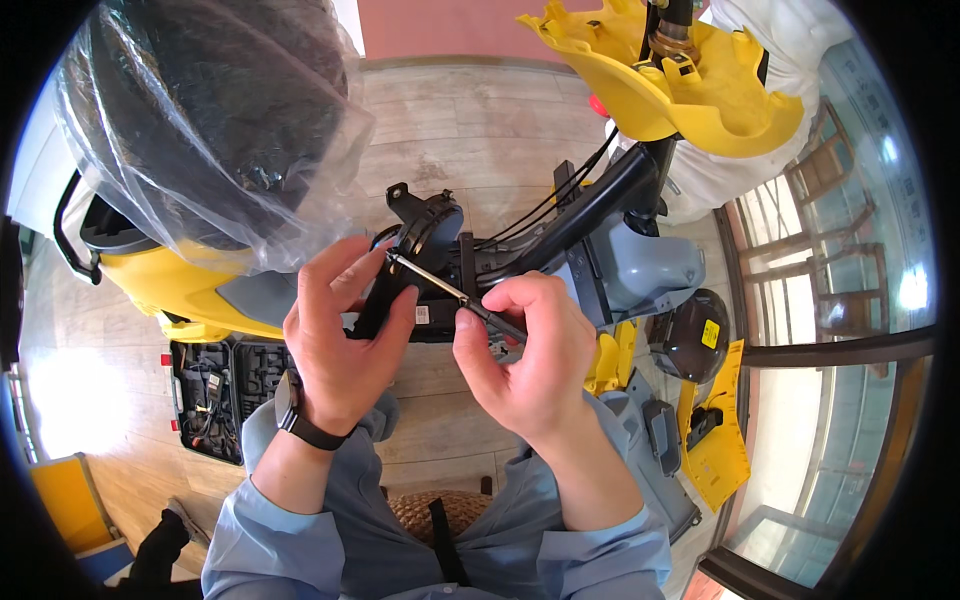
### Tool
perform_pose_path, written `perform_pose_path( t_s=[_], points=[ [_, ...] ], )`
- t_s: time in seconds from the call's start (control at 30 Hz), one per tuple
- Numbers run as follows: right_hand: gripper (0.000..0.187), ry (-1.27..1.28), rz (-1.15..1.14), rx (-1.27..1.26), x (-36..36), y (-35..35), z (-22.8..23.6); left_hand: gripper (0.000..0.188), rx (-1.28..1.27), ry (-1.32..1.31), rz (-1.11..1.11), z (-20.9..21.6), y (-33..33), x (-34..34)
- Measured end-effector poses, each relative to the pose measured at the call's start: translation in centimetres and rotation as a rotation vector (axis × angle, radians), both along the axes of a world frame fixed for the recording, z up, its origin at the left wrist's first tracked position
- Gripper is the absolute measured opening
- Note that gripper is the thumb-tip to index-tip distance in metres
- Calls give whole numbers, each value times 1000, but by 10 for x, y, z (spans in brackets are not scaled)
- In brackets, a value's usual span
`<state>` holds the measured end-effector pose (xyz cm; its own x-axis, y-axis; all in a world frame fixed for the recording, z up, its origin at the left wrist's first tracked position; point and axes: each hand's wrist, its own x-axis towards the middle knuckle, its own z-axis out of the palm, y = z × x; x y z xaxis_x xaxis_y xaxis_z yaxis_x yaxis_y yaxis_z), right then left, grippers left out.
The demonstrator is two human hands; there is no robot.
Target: Install a component onto the frame of a yellow electric scooter using a screwdriver.
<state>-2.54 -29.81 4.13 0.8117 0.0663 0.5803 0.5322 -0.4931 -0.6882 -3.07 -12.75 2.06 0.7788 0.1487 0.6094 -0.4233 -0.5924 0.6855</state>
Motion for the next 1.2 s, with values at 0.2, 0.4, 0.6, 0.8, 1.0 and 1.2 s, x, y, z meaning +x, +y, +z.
perform_pose_path(
  t_s=[0.2, 0.4, 0.6, 0.8, 1.0, 1.2],
  points=[
    [16, -34, 26, -161, 3, -9, -1, 39, 46, -86, 13, -4, 4, 2],
    [15, 79, 58, -16, 0, -2, 1, 36, 48, -67, 31, 0, 1, -4],
    [16, 10, 91, -76, 4, -7, -5, 38, 213, -163, 62, 8, 6, -3],
    [16, -1, 108, -97, 6, -7, -7, 36, 242, -219, 39, 7, 6, -3],
    [18, 65, 103, 109, -1, -1, -12, 44, 140, -80, 92, 6, 5, -4],
    [16, -35, 90, -16, 0, -1, -7, 43, 141, -160, 113, 8, 6, -3]
  ],
)
